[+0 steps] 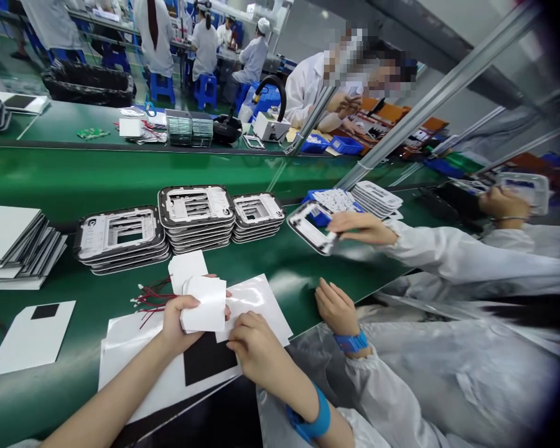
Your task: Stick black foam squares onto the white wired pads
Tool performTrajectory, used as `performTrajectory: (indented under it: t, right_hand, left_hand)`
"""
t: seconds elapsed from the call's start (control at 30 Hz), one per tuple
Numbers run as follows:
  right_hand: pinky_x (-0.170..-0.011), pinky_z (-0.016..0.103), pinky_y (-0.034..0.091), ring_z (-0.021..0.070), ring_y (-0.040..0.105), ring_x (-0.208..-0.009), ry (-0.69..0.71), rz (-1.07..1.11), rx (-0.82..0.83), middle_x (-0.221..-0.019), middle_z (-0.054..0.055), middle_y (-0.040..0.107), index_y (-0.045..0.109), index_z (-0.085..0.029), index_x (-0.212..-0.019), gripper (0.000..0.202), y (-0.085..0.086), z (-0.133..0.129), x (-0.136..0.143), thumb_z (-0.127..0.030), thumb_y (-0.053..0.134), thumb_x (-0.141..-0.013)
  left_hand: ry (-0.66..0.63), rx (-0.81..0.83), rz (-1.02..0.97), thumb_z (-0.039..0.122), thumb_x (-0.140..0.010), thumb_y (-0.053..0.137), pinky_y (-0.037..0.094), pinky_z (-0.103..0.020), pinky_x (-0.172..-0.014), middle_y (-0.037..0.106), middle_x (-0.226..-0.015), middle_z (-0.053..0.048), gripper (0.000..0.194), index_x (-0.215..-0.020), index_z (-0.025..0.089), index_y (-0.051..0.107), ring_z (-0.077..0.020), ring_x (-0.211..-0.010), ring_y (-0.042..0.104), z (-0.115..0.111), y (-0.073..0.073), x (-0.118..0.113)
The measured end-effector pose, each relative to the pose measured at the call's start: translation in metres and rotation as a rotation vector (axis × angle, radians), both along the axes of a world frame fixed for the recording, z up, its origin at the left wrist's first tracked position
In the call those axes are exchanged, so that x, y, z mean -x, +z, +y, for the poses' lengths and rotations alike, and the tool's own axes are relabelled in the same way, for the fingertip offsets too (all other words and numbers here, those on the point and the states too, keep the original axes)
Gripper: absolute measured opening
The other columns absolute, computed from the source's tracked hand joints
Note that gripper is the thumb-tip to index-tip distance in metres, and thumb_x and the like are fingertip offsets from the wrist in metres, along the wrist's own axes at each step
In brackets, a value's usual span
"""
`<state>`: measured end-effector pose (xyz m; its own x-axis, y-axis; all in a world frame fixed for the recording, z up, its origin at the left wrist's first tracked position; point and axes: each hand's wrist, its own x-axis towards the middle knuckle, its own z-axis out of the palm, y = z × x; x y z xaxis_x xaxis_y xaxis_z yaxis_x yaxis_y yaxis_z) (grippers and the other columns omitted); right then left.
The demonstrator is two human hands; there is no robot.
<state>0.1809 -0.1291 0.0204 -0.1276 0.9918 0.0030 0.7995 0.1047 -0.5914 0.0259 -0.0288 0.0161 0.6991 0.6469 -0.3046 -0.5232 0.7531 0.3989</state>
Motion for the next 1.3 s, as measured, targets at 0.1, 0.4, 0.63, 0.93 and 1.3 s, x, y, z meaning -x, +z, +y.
performTrajectory:
  t: [0.1,0.4,0.63,0.93,1.3]
  right_hand:
    - [-0.073,0.035,0.043,0.0204,0.055,-0.081,-0.001,0.028,0.015,-0.08,0.003,0.06,0.056,-0.017,-0.073,0.022,-0.001,0.001,-0.001,0.003,0.065,-0.075]
    - [-0.075,0.036,0.036,0.0202,0.047,-0.081,0.101,0.187,-0.019,-0.082,0.002,0.052,0.044,-0.021,-0.08,0.022,-0.012,-0.007,-0.01,-0.002,0.042,-0.091]
    - [-0.076,0.037,0.034,0.0203,0.047,-0.08,0.086,0.35,-0.024,-0.081,0.002,0.051,0.045,-0.022,-0.08,0.019,-0.023,-0.01,-0.015,-0.013,0.043,-0.096]
    - [-0.071,0.033,0.045,0.0195,0.056,-0.076,-0.132,0.659,0.028,-0.078,0.003,0.058,0.056,-0.021,-0.073,0.025,-0.02,-0.001,-0.035,-0.039,0.057,-0.091]
    - [-0.07,0.026,0.053,0.017,0.065,-0.08,-0.29,0.997,-0.008,-0.084,0.003,0.067,0.065,-0.024,-0.074,0.02,0.077,0.006,-0.042,-0.036,0.081,-0.072]
  left_hand:
    - [-0.018,-0.05,-0.025,0.016,-0.059,0.051,0.05,-0.046,-0.074,0.071,-0.094,-0.013,0.065,-0.124,0.013,0.053,-0.0312,-0.074,0.068,-0.001,-0.002,0.001]
    - [-0.06,-0.093,-0.066,0.016,-0.056,0.051,0.049,-0.047,-0.071,0.071,-0.092,-0.014,0.069,-0.124,0.012,0.051,-0.0321,-0.071,0.068,-0.002,-0.008,0.003]
    - [-0.132,-0.112,-0.082,0.017,-0.054,0.051,0.049,-0.046,-0.07,0.071,-0.094,-0.018,0.063,-0.116,0.011,0.053,-0.0328,-0.072,0.069,-0.002,-0.006,0.004]
    - [-0.242,-0.149,-0.129,0.012,-0.049,0.051,0.05,-0.049,-0.075,0.07,-0.1,-0.014,0.072,-0.121,0.015,0.051,-0.032,-0.076,0.069,-0.002,-0.01,0.004]
    - [-0.052,-0.207,-0.304,0.013,-0.06,0.066,0.054,-0.051,-0.072,0.059,-0.121,-0.012,0.068,-0.123,0.029,0.045,-0.0292,-0.095,0.063,-0.065,0.06,0.016]
